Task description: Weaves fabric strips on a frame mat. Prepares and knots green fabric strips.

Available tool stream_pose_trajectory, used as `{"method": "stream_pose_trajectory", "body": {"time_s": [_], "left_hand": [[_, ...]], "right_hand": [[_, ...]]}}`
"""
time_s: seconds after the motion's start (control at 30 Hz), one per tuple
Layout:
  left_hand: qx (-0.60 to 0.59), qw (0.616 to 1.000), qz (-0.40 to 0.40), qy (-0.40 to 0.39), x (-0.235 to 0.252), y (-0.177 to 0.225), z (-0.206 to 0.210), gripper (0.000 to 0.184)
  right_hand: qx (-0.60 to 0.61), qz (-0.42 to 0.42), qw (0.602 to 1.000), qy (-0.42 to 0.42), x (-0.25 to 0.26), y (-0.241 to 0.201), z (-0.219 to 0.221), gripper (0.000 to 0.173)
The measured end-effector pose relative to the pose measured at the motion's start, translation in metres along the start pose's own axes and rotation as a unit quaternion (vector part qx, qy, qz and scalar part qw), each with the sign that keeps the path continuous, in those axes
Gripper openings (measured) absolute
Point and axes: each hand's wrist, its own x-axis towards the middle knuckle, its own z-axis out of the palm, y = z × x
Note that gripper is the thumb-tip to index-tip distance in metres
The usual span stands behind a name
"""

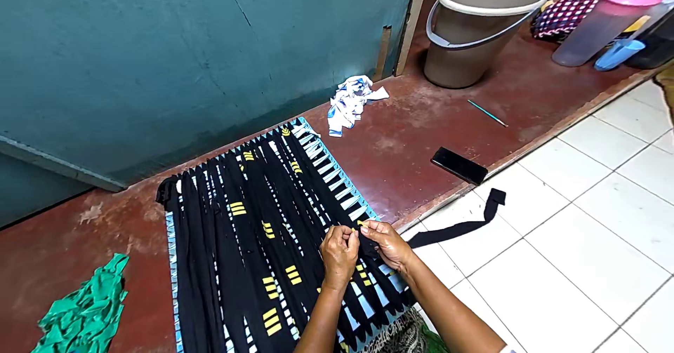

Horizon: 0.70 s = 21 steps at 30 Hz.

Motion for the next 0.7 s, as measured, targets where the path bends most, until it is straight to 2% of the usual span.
{"method": "stream_pose_trajectory", "body": {"time_s": [0.2, 0.23, 0.3, 0.37, 0.47, 0.6, 0.7], "left_hand": [[0.064, 0.997, 0.011, -0.036, 0.009, 0.003, -0.004, 0.014], [0.05, 0.998, -0.005, -0.046, 0.012, 0.005, -0.006, 0.014], [-0.037, 0.99, -0.094, -0.097, 0.021, 0.01, -0.015, 0.014], [-0.166, 0.953, -0.204, -0.152, 0.029, 0.009, -0.021, 0.017], [-0.343, 0.873, -0.298, -0.175, 0.03, 0.008, -0.024, 0.025], [-0.454, 0.78, -0.39, -0.181, 0.027, 0.008, -0.034, 0.029], [-0.498, 0.733, -0.424, -0.187, 0.025, 0.004, -0.042, 0.03]], "right_hand": [[-0.064, -0.027, 0.998, -0.008, 0.004, 0.0, -0.003, 0.014], [-0.067, -0.033, 0.997, -0.007, 0.005, 0.0, -0.004, 0.013], [-0.056, -0.031, 0.998, -0.005, 0.006, -0.003, -0.003, 0.012], [-0.019, -0.018, 1.0, -0.007, 0.006, -0.005, -0.002, 0.018], [0.025, 0.002, 1.0, -0.017, 0.007, -0.004, -0.001, 0.022], [-0.003, 0.003, 1.0, -0.009, 0.008, -0.003, -0.003, 0.023], [-0.06, -0.036, 0.998, -0.008, 0.014, 0.0, -0.009, 0.023]]}}
